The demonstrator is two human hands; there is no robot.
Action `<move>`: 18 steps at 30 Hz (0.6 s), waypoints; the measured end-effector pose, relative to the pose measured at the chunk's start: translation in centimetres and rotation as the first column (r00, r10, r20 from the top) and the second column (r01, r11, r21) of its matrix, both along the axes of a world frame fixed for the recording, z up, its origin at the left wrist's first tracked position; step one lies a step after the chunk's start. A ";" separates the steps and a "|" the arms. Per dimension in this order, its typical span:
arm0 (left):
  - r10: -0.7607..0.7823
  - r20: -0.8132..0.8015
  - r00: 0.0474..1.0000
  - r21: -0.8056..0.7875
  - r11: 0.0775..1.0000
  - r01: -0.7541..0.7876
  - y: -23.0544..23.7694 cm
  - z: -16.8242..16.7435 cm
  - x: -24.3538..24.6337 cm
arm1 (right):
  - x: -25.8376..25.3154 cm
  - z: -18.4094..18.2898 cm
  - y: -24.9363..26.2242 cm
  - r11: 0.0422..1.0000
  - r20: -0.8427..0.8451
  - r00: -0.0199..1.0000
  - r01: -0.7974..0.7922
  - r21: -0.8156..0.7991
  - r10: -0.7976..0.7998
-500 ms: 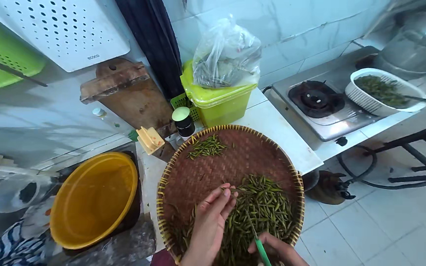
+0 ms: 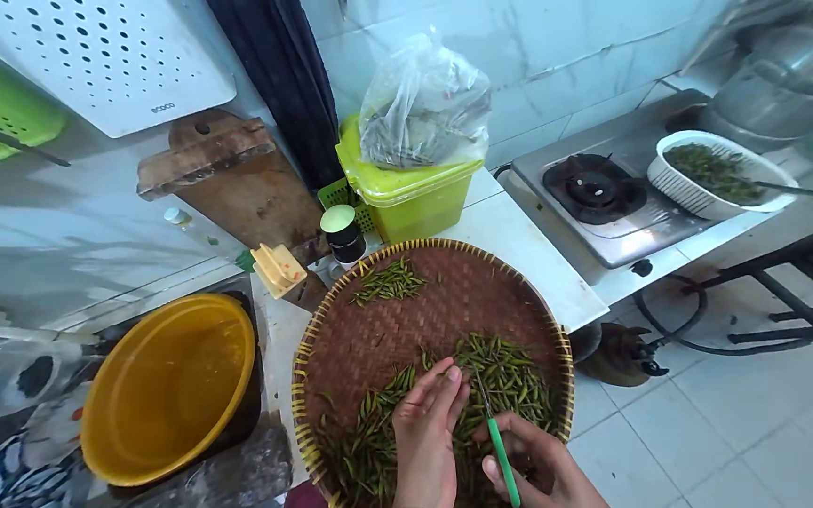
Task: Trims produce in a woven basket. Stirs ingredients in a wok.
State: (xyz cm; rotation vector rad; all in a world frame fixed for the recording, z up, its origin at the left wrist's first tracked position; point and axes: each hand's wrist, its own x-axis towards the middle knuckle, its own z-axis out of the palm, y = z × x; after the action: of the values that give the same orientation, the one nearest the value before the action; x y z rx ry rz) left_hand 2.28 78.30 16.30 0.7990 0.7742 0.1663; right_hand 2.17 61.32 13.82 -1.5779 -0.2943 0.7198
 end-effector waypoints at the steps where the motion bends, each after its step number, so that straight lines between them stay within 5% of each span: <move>1: 0.004 0.001 1.000 0.000 1.000 -0.004 -0.1 0.0 0.0 | 0.0 0.0 0.0 1.000 -0.006 1.000 0.002 0.002 -0.002; 12: -0.004 -0.011 1.000 0.015 1.000 0.004 -0.6 -0.3 -0.5 | -0.6 -0.4 -1.6 0.997 -0.036 0.999 -0.007 0.083 0.011; 18: -0.185 -0.020 0.983 0.105 0.977 0.186 -0.2 -1.0 -1.1 | -0.4 -0.2 -2.6 0.994 -0.142 0.989 -0.014 0.109 0.029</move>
State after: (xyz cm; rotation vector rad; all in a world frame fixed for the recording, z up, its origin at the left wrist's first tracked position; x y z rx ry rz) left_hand 1.19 78.08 15.35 0.9690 0.7004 0.0363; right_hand 1.74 58.76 13.64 -1.4151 -0.2401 0.8171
